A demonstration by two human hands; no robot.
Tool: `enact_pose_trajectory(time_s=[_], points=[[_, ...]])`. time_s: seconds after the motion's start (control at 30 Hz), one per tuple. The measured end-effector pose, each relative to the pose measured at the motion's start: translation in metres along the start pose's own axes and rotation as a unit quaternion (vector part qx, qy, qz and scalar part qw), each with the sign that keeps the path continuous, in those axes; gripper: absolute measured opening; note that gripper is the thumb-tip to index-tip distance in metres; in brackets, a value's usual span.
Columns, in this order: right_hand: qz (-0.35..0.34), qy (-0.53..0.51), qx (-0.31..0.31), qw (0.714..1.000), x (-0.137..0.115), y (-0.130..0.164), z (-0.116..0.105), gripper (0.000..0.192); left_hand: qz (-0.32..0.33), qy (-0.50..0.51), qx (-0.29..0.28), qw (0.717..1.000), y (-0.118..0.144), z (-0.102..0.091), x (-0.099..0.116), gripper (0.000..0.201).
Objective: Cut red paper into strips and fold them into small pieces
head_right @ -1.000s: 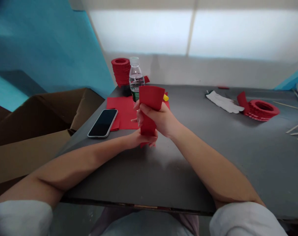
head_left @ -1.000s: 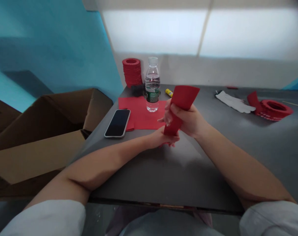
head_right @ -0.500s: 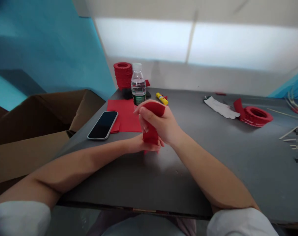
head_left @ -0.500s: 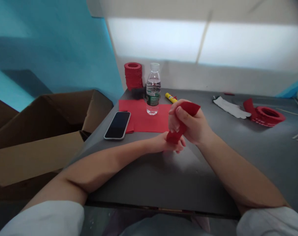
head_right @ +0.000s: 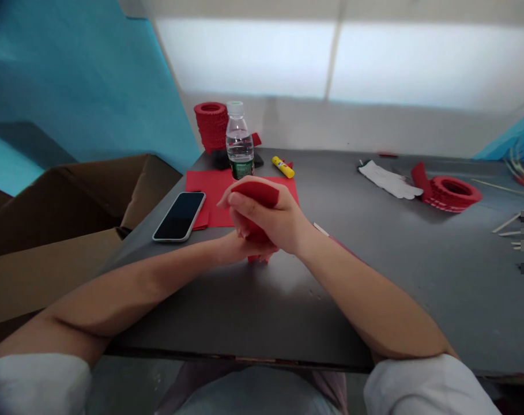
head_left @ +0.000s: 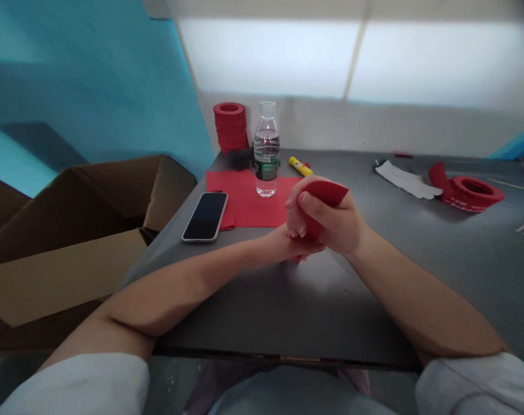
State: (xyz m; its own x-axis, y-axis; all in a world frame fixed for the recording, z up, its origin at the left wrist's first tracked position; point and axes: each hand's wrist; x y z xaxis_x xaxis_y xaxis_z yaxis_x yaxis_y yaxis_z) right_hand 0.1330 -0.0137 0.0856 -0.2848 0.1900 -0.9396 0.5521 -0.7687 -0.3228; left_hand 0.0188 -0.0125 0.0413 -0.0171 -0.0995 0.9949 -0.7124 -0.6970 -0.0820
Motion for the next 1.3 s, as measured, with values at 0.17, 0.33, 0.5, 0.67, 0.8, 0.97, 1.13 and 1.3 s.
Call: enact_pose_trajectory(time_s=[0.17,0.33,0.5,0.67,0.8,0.97,1.13,1.3], points=[[0.012,-0.021,0.03,0.999,-0.002,-0.002,-0.005,0.019,0.026,0.095,0.001,0.995,0.001,0.001,-0.005,0.023],[0.043,0.052,0.111,0.992,-0.009,-0.008,-0.026,0.022,0.016,0.158,0.025,0.987,0.0,-0.003,-0.006,0.023],[-0.027,0.257,0.197,0.946,-0.021,-0.009,-0.054,0.013,-0.009,0.164,0.037,0.986,-0.004,-0.014,-0.009,0.025],[-0.085,0.504,0.232,0.827,-0.032,-0.002,-0.058,0.013,-0.013,0.21,0.029,0.977,-0.006,-0.02,-0.012,0.052],[-0.114,0.565,0.21,0.79,-0.036,0.002,-0.056,0.015,-0.002,0.217,0.035,0.976,-0.007,-0.022,-0.008,0.064],[-0.121,0.599,0.163,0.774,-0.034,0.005,-0.045,0.017,0.011,0.241,0.084,0.967,-0.01,-0.025,-0.003,0.073],[-0.114,0.617,0.158,0.762,-0.023,0.003,-0.034,0.019,0.022,0.27,0.093,0.958,-0.012,-0.031,-0.003,0.072],[-0.128,0.478,0.266,0.827,-0.02,-0.005,-0.048,0.015,0.023,0.19,0.054,0.98,-0.006,-0.027,-0.004,0.044]])
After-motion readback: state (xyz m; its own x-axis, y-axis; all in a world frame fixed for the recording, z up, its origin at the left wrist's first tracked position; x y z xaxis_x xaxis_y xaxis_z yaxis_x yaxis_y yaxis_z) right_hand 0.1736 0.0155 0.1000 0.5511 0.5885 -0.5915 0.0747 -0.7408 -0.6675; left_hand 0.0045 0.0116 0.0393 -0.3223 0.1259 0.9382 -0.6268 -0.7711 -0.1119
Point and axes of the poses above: each hand's wrist, its own y-axis away from the middle knuckle, its own z-axis out of the palm, x = y × z, and after that the axes turned 8 degrees about z, right-handed
